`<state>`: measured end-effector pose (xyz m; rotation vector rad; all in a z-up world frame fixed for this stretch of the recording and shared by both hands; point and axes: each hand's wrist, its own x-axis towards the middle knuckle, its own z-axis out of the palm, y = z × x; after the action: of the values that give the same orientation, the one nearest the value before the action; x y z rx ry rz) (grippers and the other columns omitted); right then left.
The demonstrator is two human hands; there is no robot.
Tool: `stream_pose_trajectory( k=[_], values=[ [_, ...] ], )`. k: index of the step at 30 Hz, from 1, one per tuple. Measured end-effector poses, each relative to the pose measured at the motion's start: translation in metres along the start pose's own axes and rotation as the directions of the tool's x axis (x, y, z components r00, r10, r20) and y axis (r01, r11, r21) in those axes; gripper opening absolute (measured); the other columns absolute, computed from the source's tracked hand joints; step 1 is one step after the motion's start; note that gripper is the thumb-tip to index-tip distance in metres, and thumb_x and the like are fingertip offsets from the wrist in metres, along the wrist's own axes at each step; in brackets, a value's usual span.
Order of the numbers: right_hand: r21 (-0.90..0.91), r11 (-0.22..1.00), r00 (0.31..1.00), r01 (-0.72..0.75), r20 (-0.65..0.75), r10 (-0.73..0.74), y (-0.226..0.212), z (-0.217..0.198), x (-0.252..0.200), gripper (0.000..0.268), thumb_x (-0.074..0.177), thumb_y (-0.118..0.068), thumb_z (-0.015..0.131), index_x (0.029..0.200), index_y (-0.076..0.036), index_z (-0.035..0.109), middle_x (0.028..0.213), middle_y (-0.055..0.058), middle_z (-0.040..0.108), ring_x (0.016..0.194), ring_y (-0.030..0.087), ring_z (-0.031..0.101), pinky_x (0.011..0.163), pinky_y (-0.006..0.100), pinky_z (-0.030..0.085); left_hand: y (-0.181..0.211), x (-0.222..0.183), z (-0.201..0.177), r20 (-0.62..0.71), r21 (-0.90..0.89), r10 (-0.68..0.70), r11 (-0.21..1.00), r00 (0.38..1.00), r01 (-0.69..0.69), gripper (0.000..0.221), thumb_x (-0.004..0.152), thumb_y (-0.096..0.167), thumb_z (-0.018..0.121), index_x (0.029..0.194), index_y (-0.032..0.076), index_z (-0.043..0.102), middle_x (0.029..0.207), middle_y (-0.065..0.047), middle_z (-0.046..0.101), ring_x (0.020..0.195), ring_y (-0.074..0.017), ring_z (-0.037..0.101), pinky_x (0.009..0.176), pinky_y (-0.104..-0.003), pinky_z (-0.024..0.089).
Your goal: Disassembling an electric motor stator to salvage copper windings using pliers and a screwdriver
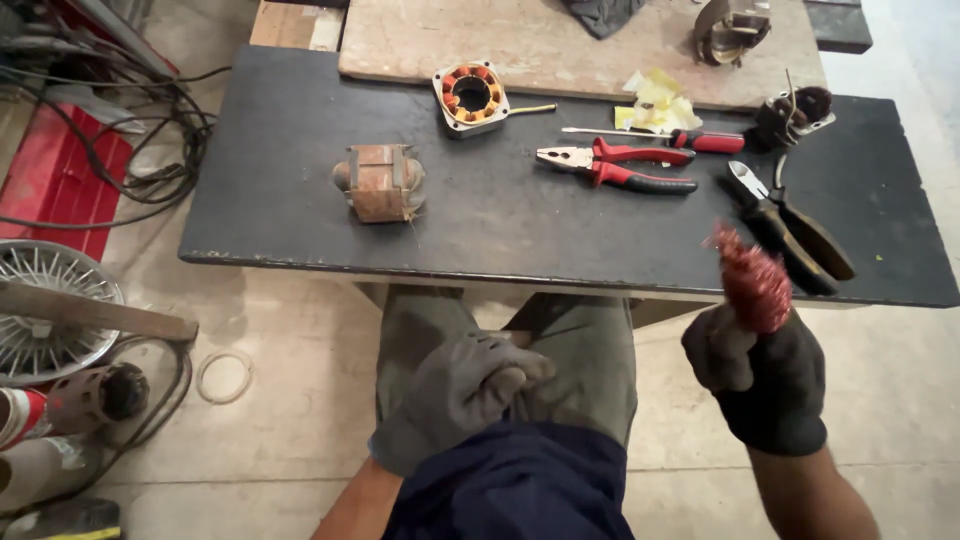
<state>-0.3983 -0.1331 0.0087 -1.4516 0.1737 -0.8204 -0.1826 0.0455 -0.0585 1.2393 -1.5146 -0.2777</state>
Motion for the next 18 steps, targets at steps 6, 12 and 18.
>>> stream_pose_trajectory(
  k=[6,12,18],
  values=[
    [0.302,0.945,0.775,-0.129,0.625,-0.094,0.011,-0.006,0.005,0.049,0.104,-0.034,0.056,0.062,-0.011,0.063,0.057,0.005,0.063,0.043,0.029,0.060,0.051,0.045,0.051,-0.048,0.011,0.003,0.194,-0.165,-0.071,0.981,0.979,0.103,0.028,0.086,0.002,0.051,0.101,0.014,0.071,0.100,-0.001,0.075,0.094,-0.0191,0.071,0.086,-0.033,0.053],
    [-0.461,0.880,0.123,0.115,0.885,0.448,0.014,-0.015,0.010,0.015,0.079,-0.007,0.060,0.073,-0.019,0.055,0.066,-0.001,0.058,0.053,0.026,0.055,0.051,0.039,0.038,0.002,0.036,-0.060,-0.002,0.161,-0.096,0.982,0.995,0.095,0.017,0.086,0.012,0.054,0.091,0.020,0.068,0.087,0.004,0.074,0.076,-0.0205,0.065,0.079,-0.033,0.045],
    [-0.986,0.044,0.932,-0.160,-0.136,0.336,-0.006,-0.032,0.050,0.012,0.097,-0.041,0.064,0.095,-0.036,0.074,0.071,-0.006,0.072,0.062,0.018,0.066,0.058,0.040,0.045,0.016,0.043,-0.066,0.072,-0.143,-0.027,0.989,0.997,0.037,0.037,0.106,0.029,0.045,0.083,0.012,0.070,0.085,0.001,0.075,0.077,-0.0195,0.070,0.085,-0.036,0.045]
  ],
)
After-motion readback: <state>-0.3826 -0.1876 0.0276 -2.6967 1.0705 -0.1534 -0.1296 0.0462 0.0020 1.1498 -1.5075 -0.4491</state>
